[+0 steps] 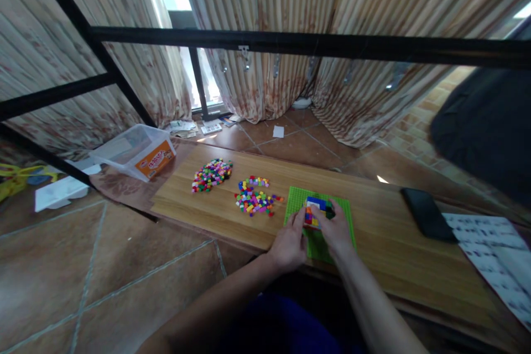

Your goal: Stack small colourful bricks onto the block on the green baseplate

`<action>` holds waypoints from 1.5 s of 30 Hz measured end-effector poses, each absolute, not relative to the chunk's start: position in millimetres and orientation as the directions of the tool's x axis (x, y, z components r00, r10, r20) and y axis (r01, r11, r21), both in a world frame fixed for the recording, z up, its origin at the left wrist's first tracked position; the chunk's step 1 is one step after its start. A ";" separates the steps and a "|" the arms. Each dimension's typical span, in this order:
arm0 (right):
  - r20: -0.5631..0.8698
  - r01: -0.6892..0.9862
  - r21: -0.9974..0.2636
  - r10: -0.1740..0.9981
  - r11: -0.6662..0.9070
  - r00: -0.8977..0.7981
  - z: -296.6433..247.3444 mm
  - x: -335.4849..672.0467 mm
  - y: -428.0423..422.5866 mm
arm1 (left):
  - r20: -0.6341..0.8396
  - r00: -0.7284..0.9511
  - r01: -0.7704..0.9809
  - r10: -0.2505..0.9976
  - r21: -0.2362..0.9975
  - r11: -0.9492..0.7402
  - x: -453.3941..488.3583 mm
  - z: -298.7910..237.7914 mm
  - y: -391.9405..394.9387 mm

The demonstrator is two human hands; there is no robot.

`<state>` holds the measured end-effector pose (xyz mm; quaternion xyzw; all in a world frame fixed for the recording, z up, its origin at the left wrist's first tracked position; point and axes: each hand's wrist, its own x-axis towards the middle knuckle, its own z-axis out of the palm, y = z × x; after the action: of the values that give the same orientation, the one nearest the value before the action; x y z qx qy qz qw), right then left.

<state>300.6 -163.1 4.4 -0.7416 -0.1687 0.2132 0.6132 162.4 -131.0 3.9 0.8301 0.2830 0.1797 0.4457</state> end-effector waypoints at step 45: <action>0.438 0.522 -0.741 0.893 0.422 -0.099 61.9 107.5 -209.7 | 0.093 -0.361 -0.072 0.928 0.989 -0.127 100.2 22.3 32.1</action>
<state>107.5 -209.7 61.9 -0.4968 -0.7123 0.2056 0.4512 100.2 32.1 22.3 0.4043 0.5293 0.6325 0.3953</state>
